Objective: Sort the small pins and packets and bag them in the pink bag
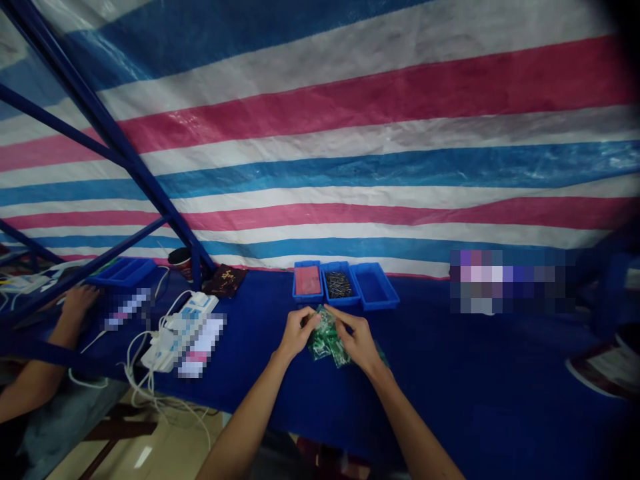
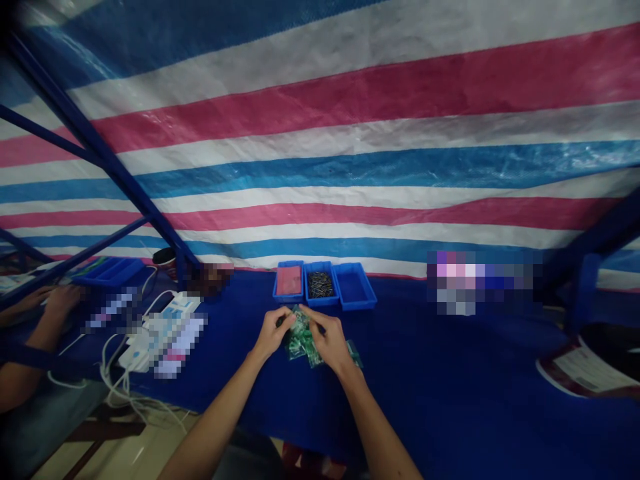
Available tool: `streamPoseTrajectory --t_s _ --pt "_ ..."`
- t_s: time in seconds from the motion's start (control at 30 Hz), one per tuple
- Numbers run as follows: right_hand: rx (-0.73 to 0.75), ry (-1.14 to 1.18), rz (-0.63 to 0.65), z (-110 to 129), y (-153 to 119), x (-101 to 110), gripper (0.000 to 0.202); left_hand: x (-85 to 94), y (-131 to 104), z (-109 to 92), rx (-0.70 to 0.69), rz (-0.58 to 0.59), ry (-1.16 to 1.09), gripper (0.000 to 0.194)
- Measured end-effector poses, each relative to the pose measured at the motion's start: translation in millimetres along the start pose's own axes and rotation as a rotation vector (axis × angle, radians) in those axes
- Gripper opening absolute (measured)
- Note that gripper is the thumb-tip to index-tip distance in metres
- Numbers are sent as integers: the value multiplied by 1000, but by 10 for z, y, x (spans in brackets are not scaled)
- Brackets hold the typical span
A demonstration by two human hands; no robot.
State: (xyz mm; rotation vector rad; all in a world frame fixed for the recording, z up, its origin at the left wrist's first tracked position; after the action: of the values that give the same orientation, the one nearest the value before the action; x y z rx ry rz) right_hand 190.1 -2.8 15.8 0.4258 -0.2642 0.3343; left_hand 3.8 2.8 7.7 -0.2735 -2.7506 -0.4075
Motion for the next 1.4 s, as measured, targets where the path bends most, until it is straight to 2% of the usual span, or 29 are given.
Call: streamPoseTrajectory --t_s 0.1,0.23,0.37,0.53,0.73,1.0,1.2,1.4 --pt "-68 17 -17 7 3 -21 44 -2 3 -1 -7 -15 26 39" --pt "-63 -85 -41 -6 22 -57 26 -17 -2 -10 -29 18 47 36" --pt "-21 -131 -69 16 22 -33 32 -39 0 -29 -54 99 86 32" --pt "-45 -81 -66 20 19 -13 29 -49 7 2 -77 93 183 44" --pt "-28 -62 -29 12 38 -40 18 -56 16 9 -109 122 211 48" --pt "-51 -23 -69 -31 26 -39 33 -31 -23 -112 -93 140 121 31" --pt "-28 -27 -2 7 41 -26 30 -19 -15 -111 -83 67 111 34" --pt "-90 -59 32 20 40 -50 23 -28 -2 -96 -85 28 140 32"
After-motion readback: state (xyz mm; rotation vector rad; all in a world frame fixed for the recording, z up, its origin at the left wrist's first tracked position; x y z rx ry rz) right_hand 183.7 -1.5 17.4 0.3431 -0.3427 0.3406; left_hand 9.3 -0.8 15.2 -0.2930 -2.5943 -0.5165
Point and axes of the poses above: each hand's wrist, its own y-axis towards the middle knuckle, its own x-axis out of the back of the hand, z = x × y, the point moved 1 cm from there along y, towards the middle knuckle, and after that the axes turned 7 degrees about z, right-handed, at the moved point
